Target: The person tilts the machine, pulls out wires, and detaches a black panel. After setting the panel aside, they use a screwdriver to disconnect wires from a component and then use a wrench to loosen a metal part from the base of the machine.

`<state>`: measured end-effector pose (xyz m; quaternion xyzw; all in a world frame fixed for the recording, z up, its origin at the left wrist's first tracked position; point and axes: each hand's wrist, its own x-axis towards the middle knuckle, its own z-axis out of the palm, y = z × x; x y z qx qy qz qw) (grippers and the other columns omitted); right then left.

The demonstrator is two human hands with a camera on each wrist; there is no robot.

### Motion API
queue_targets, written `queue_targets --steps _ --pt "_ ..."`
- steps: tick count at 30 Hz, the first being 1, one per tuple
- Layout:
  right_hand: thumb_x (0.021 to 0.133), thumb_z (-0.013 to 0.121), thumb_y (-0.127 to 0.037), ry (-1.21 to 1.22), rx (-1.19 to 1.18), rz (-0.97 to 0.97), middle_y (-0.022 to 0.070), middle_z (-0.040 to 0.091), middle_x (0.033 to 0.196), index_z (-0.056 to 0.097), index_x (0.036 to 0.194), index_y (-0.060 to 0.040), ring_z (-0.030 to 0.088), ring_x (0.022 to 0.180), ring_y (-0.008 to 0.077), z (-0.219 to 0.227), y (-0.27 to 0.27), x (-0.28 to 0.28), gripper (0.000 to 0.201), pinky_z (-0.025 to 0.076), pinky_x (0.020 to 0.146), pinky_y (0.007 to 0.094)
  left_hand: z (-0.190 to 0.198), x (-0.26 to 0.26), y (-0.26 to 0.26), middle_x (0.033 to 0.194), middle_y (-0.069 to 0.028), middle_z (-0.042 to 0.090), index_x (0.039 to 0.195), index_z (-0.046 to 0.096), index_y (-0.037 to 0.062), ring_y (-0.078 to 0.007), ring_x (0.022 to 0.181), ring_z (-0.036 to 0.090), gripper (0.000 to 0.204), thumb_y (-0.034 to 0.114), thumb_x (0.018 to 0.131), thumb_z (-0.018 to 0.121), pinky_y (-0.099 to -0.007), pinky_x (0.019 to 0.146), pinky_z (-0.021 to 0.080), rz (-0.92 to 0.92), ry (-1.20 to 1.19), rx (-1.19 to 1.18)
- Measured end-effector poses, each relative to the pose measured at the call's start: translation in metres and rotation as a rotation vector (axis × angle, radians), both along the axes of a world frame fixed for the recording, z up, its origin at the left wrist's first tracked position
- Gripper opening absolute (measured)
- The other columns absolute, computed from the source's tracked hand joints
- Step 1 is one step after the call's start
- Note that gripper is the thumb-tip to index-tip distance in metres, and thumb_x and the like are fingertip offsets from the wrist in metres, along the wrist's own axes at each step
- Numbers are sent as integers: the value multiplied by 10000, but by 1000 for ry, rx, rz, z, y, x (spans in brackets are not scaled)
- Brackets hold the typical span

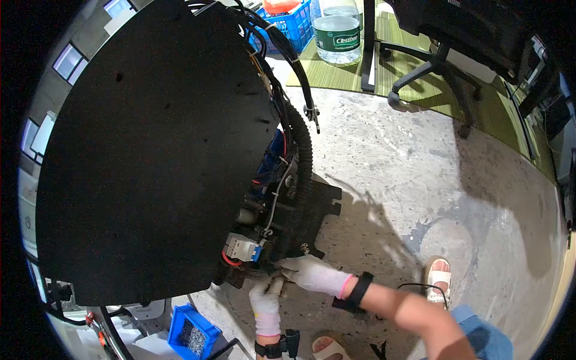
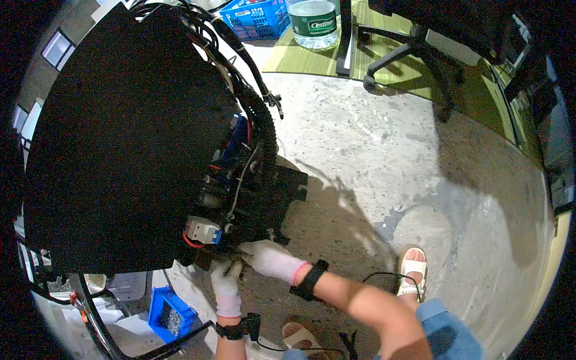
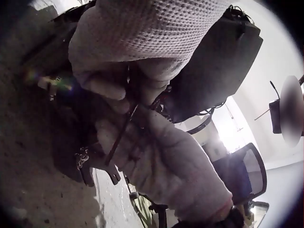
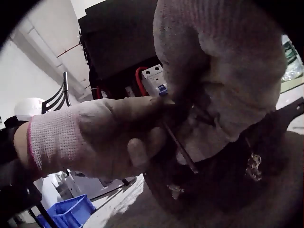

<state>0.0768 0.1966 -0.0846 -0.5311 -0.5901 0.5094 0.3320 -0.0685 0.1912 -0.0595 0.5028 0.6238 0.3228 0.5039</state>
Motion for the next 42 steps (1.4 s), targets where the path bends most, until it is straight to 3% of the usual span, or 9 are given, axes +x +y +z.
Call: queue_targets --steps 10,12,15,19,23,26,37,39,42 --pt "804 424 -254 -39 -250 268 212 562 802 554 839 -28 541 754 361 29 -5 58 263 418 695 398 8 38 5 757 -39 587 863 605 2 -80 640 500 154 127 773 593 -200 579 388 38 -275 -264" --pt "824 427 -263 -46 -113 191 186 570 764 537 870 -12 566 689 292 19 -13 58 277 443 656 365 14 56 7 790 -43 589 874 604 -3 -95 707 515 169 133 774 594 -220 639 401 -8 -358 -205" --pt "854 441 -263 344 -524 47 91 568 735 504 943 -3 574 640 145 29 -11 71 282 487 569 277 5 68 14 825 -43 591 895 604 8 -112 751 517 189 156 778 594 -234 682 405 -29 -233 -147" --pt "862 448 -281 295 -512 223 83 574 729 513 918 -7 576 611 142 20 -4 102 286 489 542 265 -9 80 14 829 -21 587 913 606 50 -116 752 518 208 200 769 607 -235 675 408 -106 -152 -132" --pt "865 449 -285 313 -555 382 75 578 734 514 912 -12 573 609 128 -9 -3 118 285 487 534 249 -2 95 4 909 -54 582 970 549 55 -170 818 544 232 146 764 606 -311 637 478 71 -337 -577" --pt "869 442 -294 400 -652 328 87 573 738 518 921 -12 573 592 111 -1 -4 117 297 484 510 245 -32 97 -9 899 -50 577 972 538 71 -171 798 541 245 143 753 620 -327 606 490 210 -377 -409" --pt "806 490 -247 29 98 458 145 561 942 526 1002 -47 534 881 285 -35 2 117 283 423 785 327 -40 102 -6 1011 -13 518 1098 469 212 -235 912 481 373 270 758 612 -523 677 407 513 -384 -514" --pt "817 469 -228 -5 78 443 142 560 954 534 1002 -60 537 878 282 -26 6 117 258 422 789 328 -29 107 -1 866 -15 571 969 563 44 -123 731 499 287 253 777 602 -261 605 390 578 -432 -427" --pt "837 435 -193 -93 32 485 143 558 971 544 1007 -84 541 877 273 -5 14 120 230 423 792 333 -20 111 6 858 -18 577 978 562 42 -131 748 504 262 243 810 563 -275 649 397 628 -610 -393"
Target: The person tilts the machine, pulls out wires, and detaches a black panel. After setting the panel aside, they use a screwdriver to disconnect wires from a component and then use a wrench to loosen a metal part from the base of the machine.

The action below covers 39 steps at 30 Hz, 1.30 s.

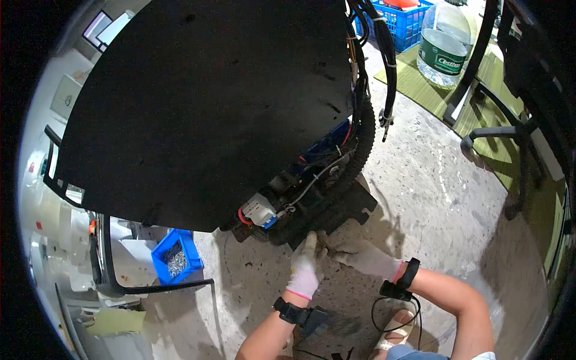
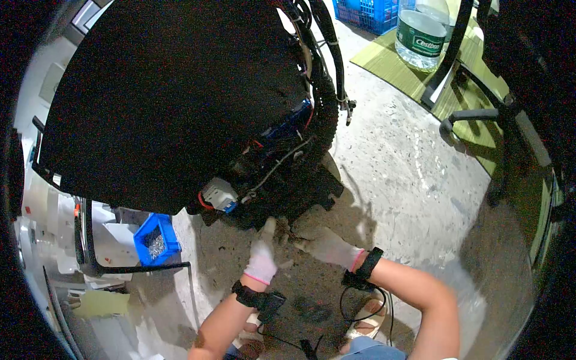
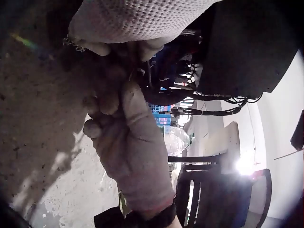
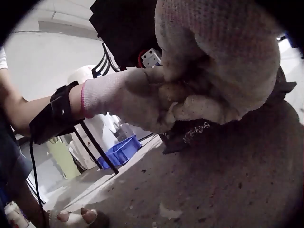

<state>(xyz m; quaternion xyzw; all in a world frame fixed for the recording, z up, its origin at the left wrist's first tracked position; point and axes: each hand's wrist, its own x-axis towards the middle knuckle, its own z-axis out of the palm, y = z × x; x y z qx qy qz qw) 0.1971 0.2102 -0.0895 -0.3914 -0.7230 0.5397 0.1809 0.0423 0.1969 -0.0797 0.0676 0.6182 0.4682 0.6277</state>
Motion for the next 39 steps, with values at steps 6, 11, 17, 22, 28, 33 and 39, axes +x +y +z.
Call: queue_targets --steps 6,11,17,22,28,33,39 --pt "814 421 -147 -72 329 108 101 552 1005 536 1051 -136 565 826 258 -27 4 7 264 452 754 335 -4 -1 0 859 -45 594 931 571 56 -154 775 537 202 227 837 520 -284 663 417 127 -305 -89" --pt "770 437 -141 -120 322 265 61 549 991 521 1076 -166 576 798 245 -11 5 -1 319 474 717 329 -8 -17 -14 855 -36 590 902 577 76 -155 787 539 173 222 842 506 -306 657 430 128 -288 -96" --pt "799 436 -177 -272 432 363 57 553 975 522 1064 -149 571 800 232 2 3 -33 280 483 678 344 4 -36 -16 777 -5 565 822 595 85 -116 684 506 194 269 820 535 -274 560 411 144 -18 -73" --pt "829 500 -220 92 -106 -29 87 551 709 561 919 -12 522 651 171 17 7 -70 235 402 575 306 -10 -74 -9 736 4 547 815 587 83 -89 591 470 172 249 815 542 -243 494 378 314 237 113" --pt "820 513 -191 189 -223 -100 -4 492 681 563 909 4 426 626 73 23 14 -107 220 377 556 234 -31 -121 -1 752 -87 582 867 554 9 -215 644 529 150 132 783 541 -304 615 414 154 1197 410" --pt "817 518 -190 90 -227 -58 2 495 685 553 916 5 433 627 69 22 21 -119 221 376 556 222 -11 -136 3 853 -154 591 900 574 8 -313 778 551 172 84 754 526 -337 706 421 -122 1364 296" --pt "817 515 -180 155 -88 -95 85 538 753 533 973 -2 512 677 149 26 20 -125 237 418 611 256 -8 -137 4 900 -159 591 933 584 14 -306 827 556 207 88 749 523 -334 740 421 -71 1288 340"
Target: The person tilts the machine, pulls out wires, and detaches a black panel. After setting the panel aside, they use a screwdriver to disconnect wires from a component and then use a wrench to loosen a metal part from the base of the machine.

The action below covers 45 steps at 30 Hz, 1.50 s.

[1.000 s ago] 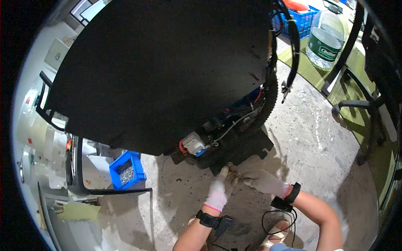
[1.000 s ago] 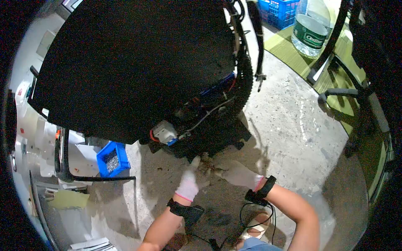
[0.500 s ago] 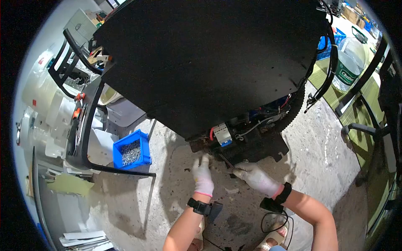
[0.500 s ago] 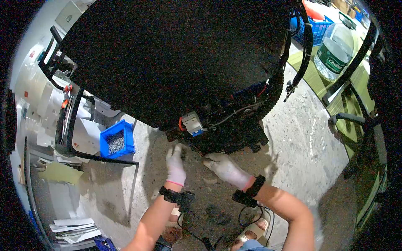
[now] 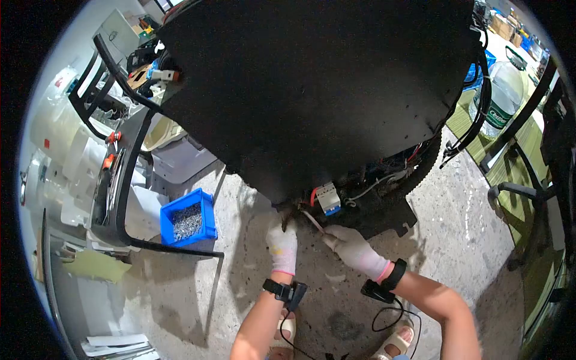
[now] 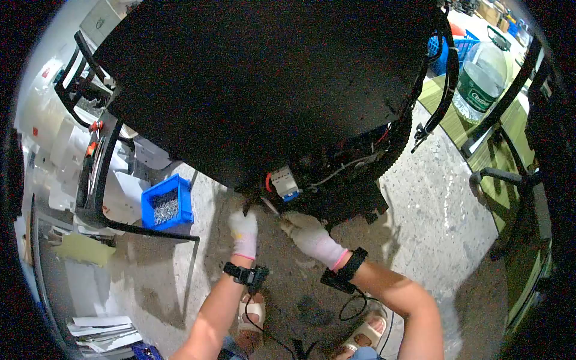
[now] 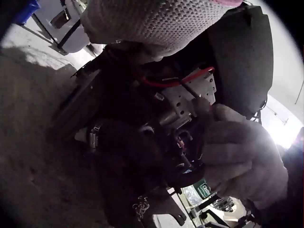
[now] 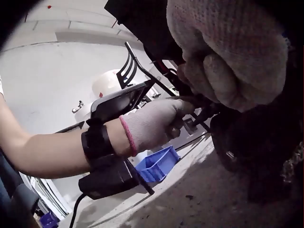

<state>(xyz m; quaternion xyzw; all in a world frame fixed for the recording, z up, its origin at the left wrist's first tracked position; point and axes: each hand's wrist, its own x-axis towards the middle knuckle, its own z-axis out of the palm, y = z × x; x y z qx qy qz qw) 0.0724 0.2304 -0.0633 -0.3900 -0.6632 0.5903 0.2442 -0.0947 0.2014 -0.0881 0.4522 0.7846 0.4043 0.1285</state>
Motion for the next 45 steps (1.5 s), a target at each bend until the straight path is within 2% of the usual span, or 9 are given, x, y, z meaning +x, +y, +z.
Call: queue_targets --steps 1,5,10,20,27,29,32,38,45 --pt "816 508 -177 28 308 12 160 568 815 520 1002 -4 563 728 218 3 1 -1 254 441 661 288 5 5 0 908 -162 590 948 578 12 -299 838 558 222 87 747 523 -330 748 420 20 17 -43" --pt "809 512 -126 112 308 18 162 574 848 516 1028 -7 584 755 226 77 5 25 249 450 651 276 4 15 5 928 -166 589 981 560 -2 -282 855 559 250 88 751 524 -321 765 415 13 -160 -70" --pt "854 451 -142 195 152 -248 21 503 610 537 991 2 478 572 37 126 12 67 217 412 539 204 7 37 7 909 -112 602 983 565 3 -175 825 555 230 128 792 540 -275 752 411 -82 -377 -2" --pt "827 521 -253 -187 -185 -87 77 591 871 553 1031 -34 544 773 141 -32 -32 135 302 433 676 269 -29 68 5 855 -71 592 959 580 21 -114 776 533 194 125 800 543 -236 709 415 -363 -481 44" --pt "828 500 -305 -150 -304 -164 113 573 1015 536 1077 -51 530 890 180 -61 -39 154 358 415 772 278 -26 81 -4 954 -153 561 976 573 41 -274 860 550 264 134 729 590 -326 732 439 -546 -6 -125" --pt "819 510 -308 -503 728 -44 122 585 979 539 1070 -47 543 851 186 -68 -41 156 363 423 763 278 -21 88 -6 957 -166 551 973 574 48 -297 873 541 286 164 714 608 -351 731 440 -616 136 -251" --pt "834 433 -159 -252 -9 7 112 560 1005 487 1096 -69 555 860 277 -43 -36 152 282 438 796 340 -31 93 -9 950 -165 542 988 565 67 -312 863 537 357 265 698 626 -379 712 444 -629 398 -264" --pt "803 440 -108 -412 174 61 103 567 921 511 1071 -116 572 813 243 -70 -44 151 277 448 760 352 -51 102 -12 924 -151 537 1019 538 79 -329 801 542 408 328 703 608 -396 689 445 -583 617 -266" --pt "797 425 -70 -290 95 91 98 570 796 499 1096 -135 579 739 232 -93 -48 169 315 436 750 328 -59 92 -12 805 -154 570 881 568 18 -314 740 551 257 243 758 559 -379 649 426 -596 233 -200"
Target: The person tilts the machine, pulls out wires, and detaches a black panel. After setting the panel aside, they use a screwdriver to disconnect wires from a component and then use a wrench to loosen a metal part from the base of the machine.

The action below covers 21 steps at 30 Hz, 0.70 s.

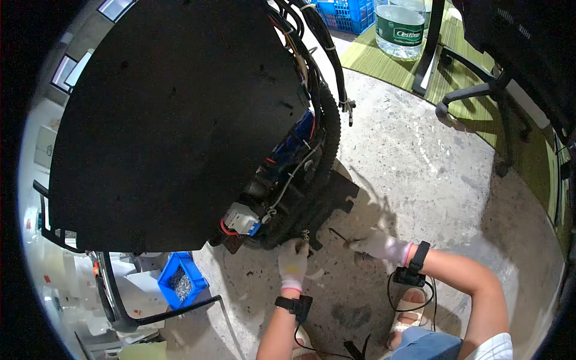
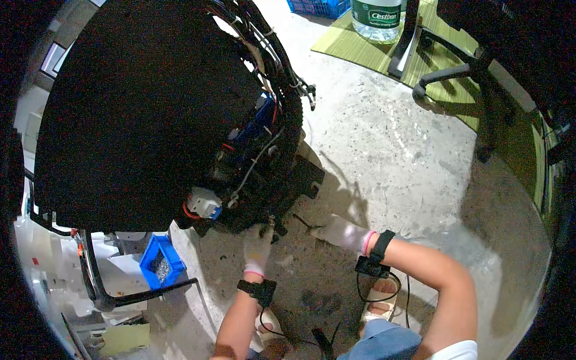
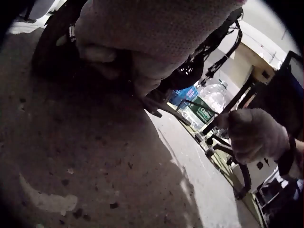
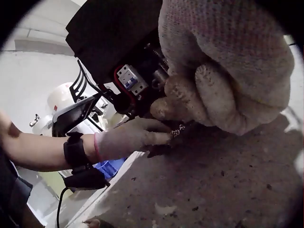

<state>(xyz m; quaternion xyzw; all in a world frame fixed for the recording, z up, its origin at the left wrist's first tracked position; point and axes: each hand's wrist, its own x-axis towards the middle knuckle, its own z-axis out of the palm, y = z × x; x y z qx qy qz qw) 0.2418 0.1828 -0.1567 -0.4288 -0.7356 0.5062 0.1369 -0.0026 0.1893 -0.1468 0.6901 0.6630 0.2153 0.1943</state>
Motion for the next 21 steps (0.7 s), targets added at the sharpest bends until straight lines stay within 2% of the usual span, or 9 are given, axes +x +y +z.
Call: queue_targets --steps 3,4,5,6,8,12,15,17,21 --pt "780 429 -59 -38 -113 11 103 564 756 468 1131 -139 580 718 223 4 1 0 362 410 795 327 12 4 6 738 -151 577 855 560 -6 -286 700 557 238 219 780 541 -358 625 420 150 -230 -92" --pt "783 426 -60 -114 131 69 102 567 772 456 1143 -143 581 724 225 -15 -1 2 371 396 818 333 13 2 5 709 -147 575 851 554 -16 -272 682 558 237 212 789 534 -351 614 418 225 -318 -89" --pt "785 423 -61 -189 377 127 102 570 788 443 1155 -147 582 730 227 -30 -4 3 380 381 840 338 4 -4 6 725 -106 575 857 544 -15 -203 654 559 218 198 818 512 -313 577 426 213 -317 -77" --pt "785 423 -61 -187 373 126 102 570 788 443 1155 -147 582 730 227 -26 -4 2 380 381 840 338 5 -6 6 725 -106 575 857 544 -15 -203 654 559 218 198 818 512 -313 577 426 213 -315 -81" --pt "789 423 -65 -233 242 37 94 579 875 435 1163 -153 581 792 236 -13 0 -2 384 377 848 339 8 -6 9 754 -59 576 885 531 -2 -136 633 551 187 174 843 483 -254 536 427 329 -617 -290" --pt "791 424 -76 -153 224 71 92 572 969 439 1157 -154 571 861 237 -6 1 -2 375 365 866 343 9 -12 11 779 -28 571 914 519 17 -84 615 534 158 154 857 465 -206 517 419 305 -691 -280" --pt "791 423 -75 -154 357 66 101 561 1010 446 1155 -149 561 904 225 -9 0 -4 372 377 860 328 22 -11 13 755 -29 564 912 519 23 -84 591 525 146 150 855 474 -209 509 417 277 -687 -267" --pt "815 442 -145 -89 9 16 127 566 985 466 1140 -110 559 898 252 28 6 -4 328 409 828 323 32 -8 13 744 -25 563 906 518 26 -76 586 519 140 151 853 482 -201 504 408 278 -716 -243" --pt "828 465 -247 -9 -300 -180 162 570 967 491 1099 -56 558 870 294 51 11 -10 333 438 780 333 54 0 15 719 -14 553 910 524 29 -67 580 504 138 147 854 482 -192 497 393 328 -733 -275"
